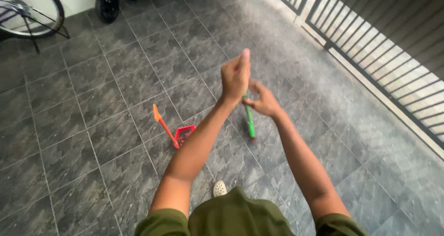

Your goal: The person sweeps debris on a tiled floor using a broom with a green handle and a red brush. They then use a red and orange dustpan to collect the gathered material.

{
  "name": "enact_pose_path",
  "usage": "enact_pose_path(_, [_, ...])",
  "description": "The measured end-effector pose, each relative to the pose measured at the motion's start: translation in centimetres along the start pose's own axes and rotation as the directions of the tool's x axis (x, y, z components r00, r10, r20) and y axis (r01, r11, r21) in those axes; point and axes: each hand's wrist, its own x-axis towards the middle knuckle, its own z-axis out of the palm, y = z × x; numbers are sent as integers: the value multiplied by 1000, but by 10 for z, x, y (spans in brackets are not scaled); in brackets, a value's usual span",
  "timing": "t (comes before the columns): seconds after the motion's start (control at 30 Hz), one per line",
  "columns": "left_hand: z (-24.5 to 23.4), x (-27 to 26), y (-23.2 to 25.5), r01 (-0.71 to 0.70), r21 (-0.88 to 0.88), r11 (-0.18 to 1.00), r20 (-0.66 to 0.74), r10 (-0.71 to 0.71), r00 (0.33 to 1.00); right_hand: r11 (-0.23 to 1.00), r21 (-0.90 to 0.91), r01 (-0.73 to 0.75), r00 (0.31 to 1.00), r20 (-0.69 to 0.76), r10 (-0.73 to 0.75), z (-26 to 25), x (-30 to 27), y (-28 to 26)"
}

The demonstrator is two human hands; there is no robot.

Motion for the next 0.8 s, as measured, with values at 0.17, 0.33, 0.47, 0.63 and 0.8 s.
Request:
enact_pose_path(0.17, [27,20,-18,-32,181,983,243,-13,970,877,350,329,935,-248,-252,-10,22,-20])
enact_pose_path(0.33, [14,21,-89,68,-37,997,410,-47,911,814,548,192,953,-302,-22,3,35,13])
enact_pose_path(0.47, [-50,-31,-184,-150,385,911,376,-6,927,833,531,155,930,-364,59,-49,25,-3])
enact_pose_path(0.63, [-7,-84,-313,-135,721,679,305,-136,942,719,660,221,938,-346,29,-124,13,-3])
enact_pose_path(0.8, [58,-90,-342,-64,729,682,275,-206,939,580,805,125,966,-232,113,-198,12,60])
